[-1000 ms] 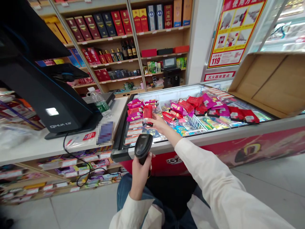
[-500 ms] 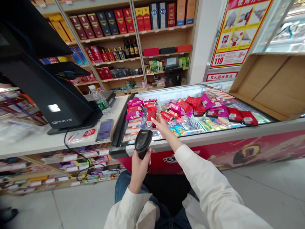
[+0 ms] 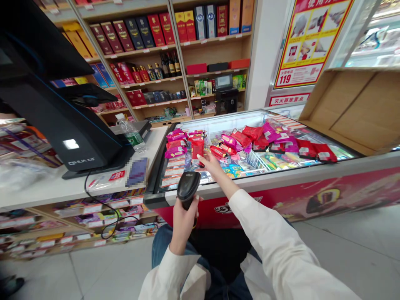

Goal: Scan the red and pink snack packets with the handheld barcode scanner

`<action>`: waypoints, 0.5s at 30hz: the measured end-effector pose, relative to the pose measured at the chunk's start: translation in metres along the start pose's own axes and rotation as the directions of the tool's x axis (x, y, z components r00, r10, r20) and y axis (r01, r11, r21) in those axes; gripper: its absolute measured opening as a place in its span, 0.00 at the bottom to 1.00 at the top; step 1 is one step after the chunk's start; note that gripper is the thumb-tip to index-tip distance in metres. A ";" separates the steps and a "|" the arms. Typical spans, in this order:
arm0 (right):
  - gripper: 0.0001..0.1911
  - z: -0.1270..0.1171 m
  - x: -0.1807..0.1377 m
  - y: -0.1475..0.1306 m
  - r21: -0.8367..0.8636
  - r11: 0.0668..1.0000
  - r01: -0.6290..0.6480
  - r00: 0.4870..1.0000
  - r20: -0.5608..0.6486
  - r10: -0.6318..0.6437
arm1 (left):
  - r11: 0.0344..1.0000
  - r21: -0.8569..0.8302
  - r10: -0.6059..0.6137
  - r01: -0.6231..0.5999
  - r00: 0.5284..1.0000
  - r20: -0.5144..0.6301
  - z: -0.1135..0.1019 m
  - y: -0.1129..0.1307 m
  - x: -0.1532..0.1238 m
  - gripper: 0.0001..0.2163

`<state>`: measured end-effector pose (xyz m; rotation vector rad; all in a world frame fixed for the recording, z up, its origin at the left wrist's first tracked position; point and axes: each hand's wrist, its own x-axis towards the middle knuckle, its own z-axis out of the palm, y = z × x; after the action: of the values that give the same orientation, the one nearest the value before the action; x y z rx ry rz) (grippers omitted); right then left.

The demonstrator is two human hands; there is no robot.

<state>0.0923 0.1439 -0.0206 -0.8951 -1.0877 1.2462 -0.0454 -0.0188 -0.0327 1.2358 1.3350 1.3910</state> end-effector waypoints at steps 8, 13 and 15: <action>0.26 -0.027 0.004 -0.047 -0.759 0.589 0.278 0.862 -0.073 -0.501 | 0.999 -0.042 0.006 -0.006 1.000 -0.009 -0.003 -0.009 0.000 0.17; 0.19 -0.056 0.014 -0.085 -0.992 0.110 0.061 0.836 -0.009 -0.549 | 0.999 -0.047 0.005 -0.005 1.000 -0.007 -0.002 -0.012 -0.001 0.17; 0.18 -0.061 0.014 -0.089 -1.000 0.011 0.013 0.858 0.005 -0.513 | 0.998 -0.059 0.003 -0.003 1.000 -0.004 -0.002 -0.013 0.000 0.16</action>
<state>0.1754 0.1491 0.0497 -1.7554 -1.6902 -0.3463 -0.0477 -0.0183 -0.0454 1.1972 1.2867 1.4259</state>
